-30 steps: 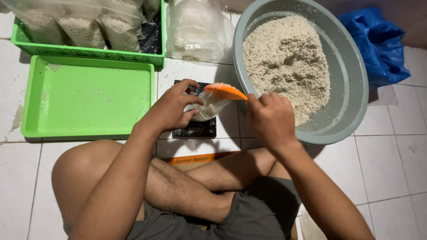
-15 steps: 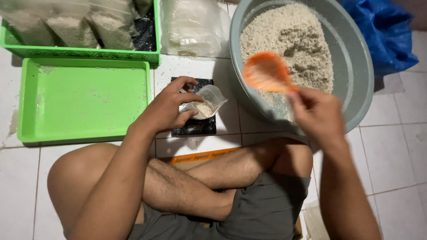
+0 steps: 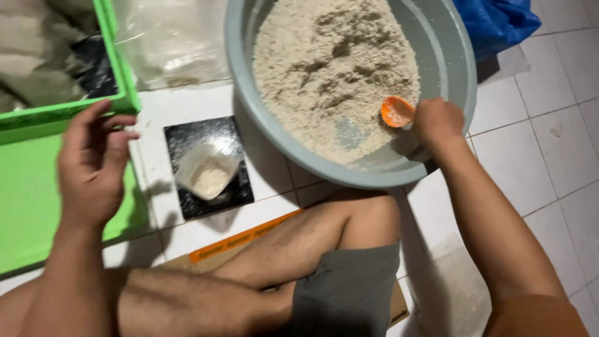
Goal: Packaging grains into small plastic bags by scooping from a large basin, weighing on a digital scale, and organizing them in a tray.
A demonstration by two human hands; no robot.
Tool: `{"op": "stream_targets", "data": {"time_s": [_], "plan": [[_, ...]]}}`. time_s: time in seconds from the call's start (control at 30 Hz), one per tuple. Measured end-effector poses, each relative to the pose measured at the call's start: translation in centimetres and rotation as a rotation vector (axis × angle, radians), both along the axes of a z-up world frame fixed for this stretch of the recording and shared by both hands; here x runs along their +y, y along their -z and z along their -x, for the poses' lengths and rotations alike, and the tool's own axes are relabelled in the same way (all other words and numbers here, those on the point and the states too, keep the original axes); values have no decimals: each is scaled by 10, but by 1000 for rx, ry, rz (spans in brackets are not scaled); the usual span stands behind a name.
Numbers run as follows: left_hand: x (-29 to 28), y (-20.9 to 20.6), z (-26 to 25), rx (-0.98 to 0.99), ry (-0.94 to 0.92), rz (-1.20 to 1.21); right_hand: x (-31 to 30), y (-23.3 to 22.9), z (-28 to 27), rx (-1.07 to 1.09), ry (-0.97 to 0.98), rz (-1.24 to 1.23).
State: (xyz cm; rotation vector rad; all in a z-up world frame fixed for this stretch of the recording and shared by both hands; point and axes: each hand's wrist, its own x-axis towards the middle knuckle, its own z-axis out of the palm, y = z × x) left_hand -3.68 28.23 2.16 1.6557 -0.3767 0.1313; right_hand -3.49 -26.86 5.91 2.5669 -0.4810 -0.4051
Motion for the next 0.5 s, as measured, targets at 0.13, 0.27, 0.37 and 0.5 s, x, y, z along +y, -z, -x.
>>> {"op": "stream_targets", "data": {"time_s": [0.13,0.27,0.37,0.5], "plan": [[-2,4,-5,37,-56,-37,-4,26,-23,14,-52,-74],[-5,7,-10,66,-79,-101,-2,42,-38,163,72,-338],[-3,9,-12,74,-81,-131,3,27,-38,119,92,-433],[0,11,-10,39,-95,-183,24,-17,-25,76,291,-457]]}}
